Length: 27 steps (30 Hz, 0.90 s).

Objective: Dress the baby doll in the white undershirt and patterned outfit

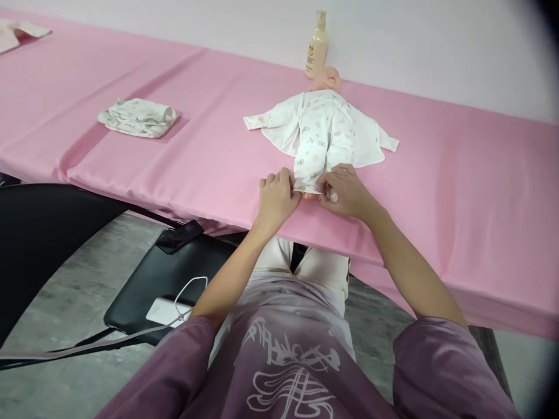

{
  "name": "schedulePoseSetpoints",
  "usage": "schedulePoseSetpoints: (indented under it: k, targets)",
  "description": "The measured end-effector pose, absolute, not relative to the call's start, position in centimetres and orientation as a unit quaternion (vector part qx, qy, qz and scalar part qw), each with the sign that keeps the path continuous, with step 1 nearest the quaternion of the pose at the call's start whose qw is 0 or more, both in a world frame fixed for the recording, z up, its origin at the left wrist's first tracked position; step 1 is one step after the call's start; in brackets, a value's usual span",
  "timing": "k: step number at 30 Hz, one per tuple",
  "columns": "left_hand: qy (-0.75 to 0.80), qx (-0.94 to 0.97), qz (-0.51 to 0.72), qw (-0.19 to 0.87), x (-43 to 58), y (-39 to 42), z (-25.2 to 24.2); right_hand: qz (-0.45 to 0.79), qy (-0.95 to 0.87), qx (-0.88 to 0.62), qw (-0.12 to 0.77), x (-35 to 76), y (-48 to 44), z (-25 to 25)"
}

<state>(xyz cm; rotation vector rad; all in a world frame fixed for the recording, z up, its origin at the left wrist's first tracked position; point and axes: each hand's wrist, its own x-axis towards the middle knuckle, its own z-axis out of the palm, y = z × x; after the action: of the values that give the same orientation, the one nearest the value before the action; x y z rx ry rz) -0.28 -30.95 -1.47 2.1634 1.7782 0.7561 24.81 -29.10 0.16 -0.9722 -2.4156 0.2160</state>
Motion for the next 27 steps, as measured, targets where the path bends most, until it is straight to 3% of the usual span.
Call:
schedulePoseSetpoints:
  k: [18,27]
  targets:
    - [0.593,0.758,0.25,0.109,-1.6,-35.1,-1.0,0.11,-0.922,-0.282,0.242,25.0,-29.1,0.2]
    - [0.454,0.835,0.296,0.092,1.8,-34.4,-0.7,0.126,-0.879,-0.403,0.222,29.7,-31.4,4.2]
